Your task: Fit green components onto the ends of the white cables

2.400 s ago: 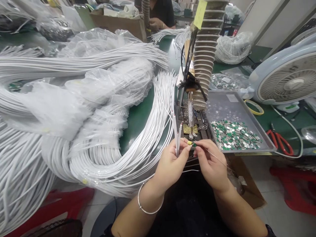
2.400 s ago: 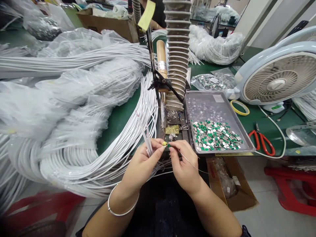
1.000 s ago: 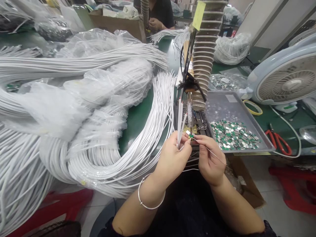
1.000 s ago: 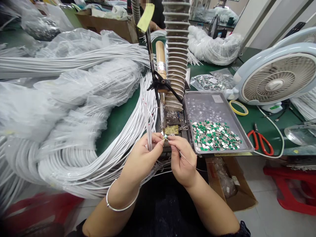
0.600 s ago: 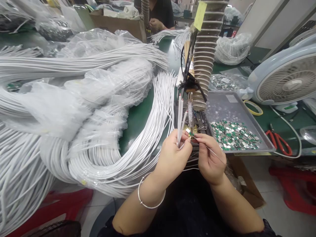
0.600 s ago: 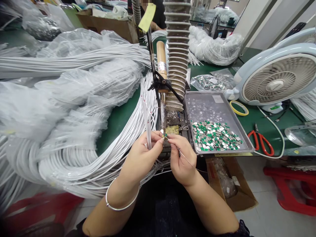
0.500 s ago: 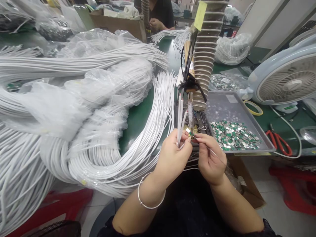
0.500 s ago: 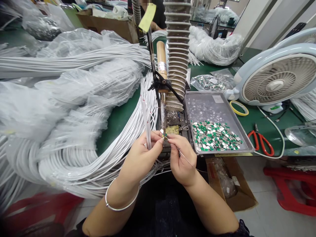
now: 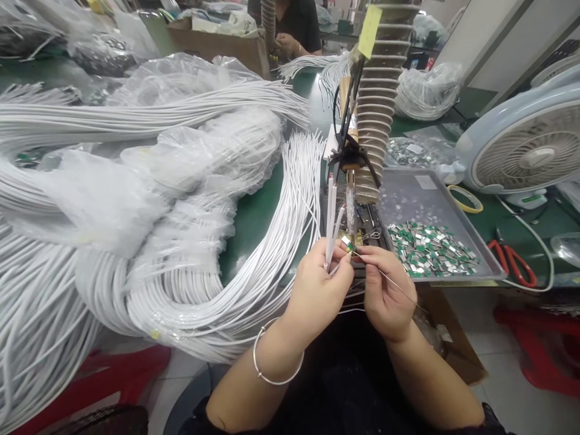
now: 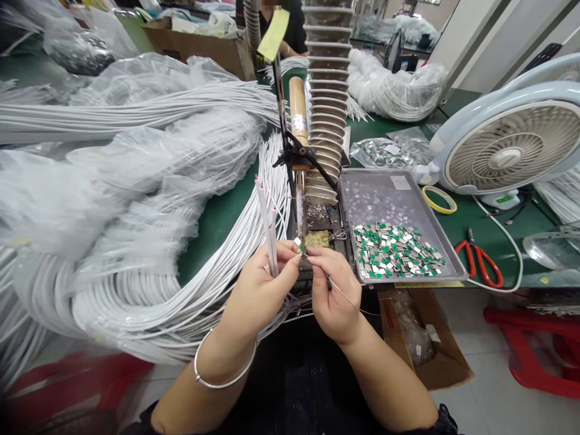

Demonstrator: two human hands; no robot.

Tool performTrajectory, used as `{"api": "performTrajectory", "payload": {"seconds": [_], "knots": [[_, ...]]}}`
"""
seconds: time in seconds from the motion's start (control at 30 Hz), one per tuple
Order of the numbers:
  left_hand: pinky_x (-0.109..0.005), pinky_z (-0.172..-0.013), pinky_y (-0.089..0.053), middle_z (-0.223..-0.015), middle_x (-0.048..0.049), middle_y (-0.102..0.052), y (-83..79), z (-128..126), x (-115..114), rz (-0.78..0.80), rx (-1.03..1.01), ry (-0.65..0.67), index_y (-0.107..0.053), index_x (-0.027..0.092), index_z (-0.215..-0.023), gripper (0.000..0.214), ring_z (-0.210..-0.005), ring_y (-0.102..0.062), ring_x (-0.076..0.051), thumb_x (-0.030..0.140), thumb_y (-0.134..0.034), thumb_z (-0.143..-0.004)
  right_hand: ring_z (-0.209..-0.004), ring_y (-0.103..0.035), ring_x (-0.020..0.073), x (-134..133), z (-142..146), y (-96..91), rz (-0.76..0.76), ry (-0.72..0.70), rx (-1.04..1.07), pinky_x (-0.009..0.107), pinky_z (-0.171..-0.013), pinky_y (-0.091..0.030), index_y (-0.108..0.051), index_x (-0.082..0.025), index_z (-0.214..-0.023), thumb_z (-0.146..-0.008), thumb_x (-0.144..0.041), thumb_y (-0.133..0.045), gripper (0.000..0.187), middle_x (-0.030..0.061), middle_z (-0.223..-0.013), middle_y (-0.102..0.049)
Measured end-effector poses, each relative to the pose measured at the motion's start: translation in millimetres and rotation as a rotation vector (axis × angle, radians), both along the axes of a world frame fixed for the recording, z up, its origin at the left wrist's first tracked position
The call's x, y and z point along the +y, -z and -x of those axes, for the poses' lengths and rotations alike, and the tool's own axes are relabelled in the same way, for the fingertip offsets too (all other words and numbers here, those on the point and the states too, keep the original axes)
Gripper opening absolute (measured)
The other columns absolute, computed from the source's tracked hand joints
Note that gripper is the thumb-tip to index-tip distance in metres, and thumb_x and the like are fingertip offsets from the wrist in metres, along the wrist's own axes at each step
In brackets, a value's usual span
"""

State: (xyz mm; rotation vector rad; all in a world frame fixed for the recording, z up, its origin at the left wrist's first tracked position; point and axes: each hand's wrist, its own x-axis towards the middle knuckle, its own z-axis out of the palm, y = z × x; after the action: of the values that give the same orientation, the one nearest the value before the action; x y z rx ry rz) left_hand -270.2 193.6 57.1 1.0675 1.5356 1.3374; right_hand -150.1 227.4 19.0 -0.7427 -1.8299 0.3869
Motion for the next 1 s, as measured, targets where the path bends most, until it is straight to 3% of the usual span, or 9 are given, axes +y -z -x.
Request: {"api": "performTrajectory", "payload": {"seconds": [0.23,0.47,0.6,0.7,0.9,1.0], "knots": [[-0.026,-0.066,-0.044,-0.087,-0.0023,-0.061,11.0,-1.9,-2.6,0.005,-0.078,0.012,-0.048,0.019,-0.07,0.008,-0.072,-0.058,-0.013,0.021,-0.051,-0.078,-0.092,-0.063,0.0194,-4.1,-3.7,4.9,0.033,-0.033,0.019,0.039,-0.079,-0.054,-0.06,-0.019,-0.097,-0.082,-0.005,-0.047,0.025,0.0074,-0.094,-0.067],[-0.027,-0.074,-0.044,-0.086,-0.0036,-0.061,17.7,-0.8,-10.7,-0.003,-0.101,0.062,-0.052,0.018,-0.074,0.01,-0.08,-0.058,-0.015,0.023,-0.05,-0.082,-0.082,-0.063,0.0164,-7.1,-8.5,11.6,0.148,-0.052,0.099,0.031,-0.064,-0.056,-0.058,-0.022,-0.107,-0.087,-0.006,-0.041,0.031,0.0062,-0.095,-0.064],[-0.027,-0.074,-0.043,-0.081,-0.0024,-0.06,20.7,0.2,-16.6,-0.003,-0.06,0.136,-0.057,0.017,-0.083,0.016,-0.076,-0.054,-0.015,0.03,-0.047,-0.086,-0.082,-0.062,0.0163,-6.0,-10.1,9.5,0.161,-0.027,0.003,0.031,-0.065,-0.054,-0.058,-0.021,-0.105,-0.086,-0.009,-0.043,0.027,0.0073,-0.098,-0.062],[-0.027,-0.073,-0.042,-0.079,-0.0022,-0.059,21.5,0.8,-19.5,-0.015,-0.07,0.158,-0.057,0.017,-0.082,0.018,-0.076,-0.053,-0.015,0.03,-0.046,-0.087,-0.077,-0.061,0.0151,-6.9,-10.9,3.6,0.173,-0.023,-0.069,0.03,-0.068,-0.053,-0.06,-0.02,-0.095,-0.085,-0.011,-0.048,0.018,0.0046,-0.087,-0.062],[-0.027,-0.075,-0.042,-0.081,-0.0025,-0.059,20.5,1.4,-20.9,-0.013,-0.129,0.192,-0.058,0.018,-0.081,0.018,-0.077,-0.053,-0.015,0.031,-0.047,-0.087,-0.06,-0.057,0.0105,-16.0,-12.3,-5.6,0.512,-0.083,0.038,0.022,-0.052,-0.048,-0.06,-0.019,-0.085,-0.085,-0.02,-0.051,0.009,0.0,-0.072,-0.058],[-0.027,-0.074,-0.042,-0.077,-0.0017,-0.056,20.3,2.3,-20.4,0.006,-0.196,0.212,-0.057,0.018,-0.078,0.018,-0.074,-0.051,-0.014,0.031,-0.048,-0.086,-0.051,-0.052,0.0088,-17.7,-12.7,-6.6,0.585,-0.102,0.079,0.021,-0.047,-0.044,-0.059,-0.019,-0.082,-0.085,-0.024,-0.052,0.009,-0.0023,-0.063,-0.054]]}}
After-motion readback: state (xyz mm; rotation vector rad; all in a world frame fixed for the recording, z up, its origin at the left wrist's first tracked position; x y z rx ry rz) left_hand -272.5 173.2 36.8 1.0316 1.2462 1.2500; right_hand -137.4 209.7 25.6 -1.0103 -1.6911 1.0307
